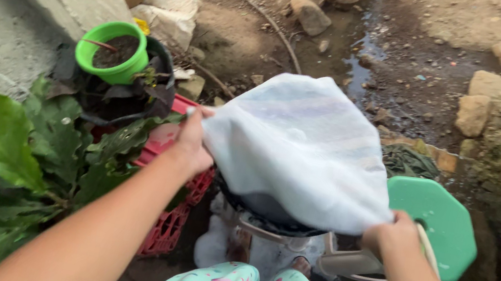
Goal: The person washes a white towel and a multi-colored rag by hand in a soapy bucket, scrubbing them with a green brush.
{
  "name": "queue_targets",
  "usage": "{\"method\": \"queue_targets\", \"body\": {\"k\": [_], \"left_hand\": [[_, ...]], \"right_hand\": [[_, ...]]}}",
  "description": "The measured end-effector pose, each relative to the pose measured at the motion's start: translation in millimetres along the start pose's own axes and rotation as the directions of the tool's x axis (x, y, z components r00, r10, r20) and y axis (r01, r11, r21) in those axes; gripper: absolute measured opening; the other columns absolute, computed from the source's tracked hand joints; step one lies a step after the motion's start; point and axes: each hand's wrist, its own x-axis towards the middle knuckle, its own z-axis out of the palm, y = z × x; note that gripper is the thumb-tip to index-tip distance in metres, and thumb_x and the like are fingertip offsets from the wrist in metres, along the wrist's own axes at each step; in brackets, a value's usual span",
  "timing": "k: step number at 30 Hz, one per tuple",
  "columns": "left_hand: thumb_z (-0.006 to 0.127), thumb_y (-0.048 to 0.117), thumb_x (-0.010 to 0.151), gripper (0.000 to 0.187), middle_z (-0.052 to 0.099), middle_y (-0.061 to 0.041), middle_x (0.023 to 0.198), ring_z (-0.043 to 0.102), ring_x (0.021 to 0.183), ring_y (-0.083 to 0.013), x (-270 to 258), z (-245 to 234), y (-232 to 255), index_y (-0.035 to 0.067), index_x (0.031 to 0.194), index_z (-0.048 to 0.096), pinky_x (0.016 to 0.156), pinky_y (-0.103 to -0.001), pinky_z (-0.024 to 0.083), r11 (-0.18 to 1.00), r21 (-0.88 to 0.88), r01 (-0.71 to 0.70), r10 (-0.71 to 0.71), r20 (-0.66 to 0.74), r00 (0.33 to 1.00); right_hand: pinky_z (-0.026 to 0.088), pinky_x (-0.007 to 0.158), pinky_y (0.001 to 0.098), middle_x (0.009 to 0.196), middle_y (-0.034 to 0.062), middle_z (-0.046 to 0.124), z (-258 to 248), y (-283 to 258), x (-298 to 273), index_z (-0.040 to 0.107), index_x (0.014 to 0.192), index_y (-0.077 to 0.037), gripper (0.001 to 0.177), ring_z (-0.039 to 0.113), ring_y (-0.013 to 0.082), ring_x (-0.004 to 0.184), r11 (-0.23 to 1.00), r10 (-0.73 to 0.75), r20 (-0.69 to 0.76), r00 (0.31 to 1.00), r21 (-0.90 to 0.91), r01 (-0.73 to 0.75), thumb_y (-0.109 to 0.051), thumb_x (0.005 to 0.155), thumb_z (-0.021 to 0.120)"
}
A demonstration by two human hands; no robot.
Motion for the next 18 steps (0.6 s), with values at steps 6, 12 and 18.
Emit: {"method": "queue_targets", "body": {"k": [6, 12, 18], "left_hand": [[0.047, 0.043, 0.086, 0.056, 0.071, -0.016, 0.124, 0.063, 0.121, -0.0362, 54, 32, 60, 0.005, 0.122, 0.066, 0.115, -0.057, 0.041, 0.999, -0.015, -0.035, 0.038, 0.176, 0.984], [0.053, 0.041, 0.079, 0.055, 0.072, -0.015, 0.124, 0.064, 0.121, -0.0369, 61, 67, 129, 0.007, 0.120, 0.067, 0.114, -0.059, 0.042, 0.993, -0.037, -0.116, 0.121, 0.245, 0.962], [0.058, 0.037, 0.077, 0.053, 0.069, -0.011, 0.126, 0.063, 0.123, -0.0328, 33, 39, 145, 0.013, 0.124, 0.066, 0.116, -0.057, 0.044, 0.957, -0.180, -0.226, 0.266, 0.240, 0.934]], "right_hand": [[0.056, 0.102, 0.0420, 0.126, 0.0037, 0.073, 93, -37, -104, 0.072, 0.119, -0.009, 0.040, 0.070, 0.0208, 0.116, 0.995, -0.103, 0.350, 0.931, 0.028, 0.100, -0.013, 0.079, 0.068], [0.050, 0.108, 0.0502, 0.125, 0.0079, 0.071, 133, -8, -208, 0.069, 0.120, -0.007, 0.045, 0.069, 0.0281, 0.118, 0.990, -0.143, 0.690, 0.710, 0.112, 0.091, -0.009, 0.075, 0.071], [0.045, 0.114, 0.0562, 0.125, 0.0125, 0.069, 100, 43, -271, 0.064, 0.124, -0.004, 0.054, 0.066, 0.0344, 0.121, 0.980, -0.196, 0.837, 0.511, 0.178, 0.085, -0.003, 0.071, 0.074]]}}
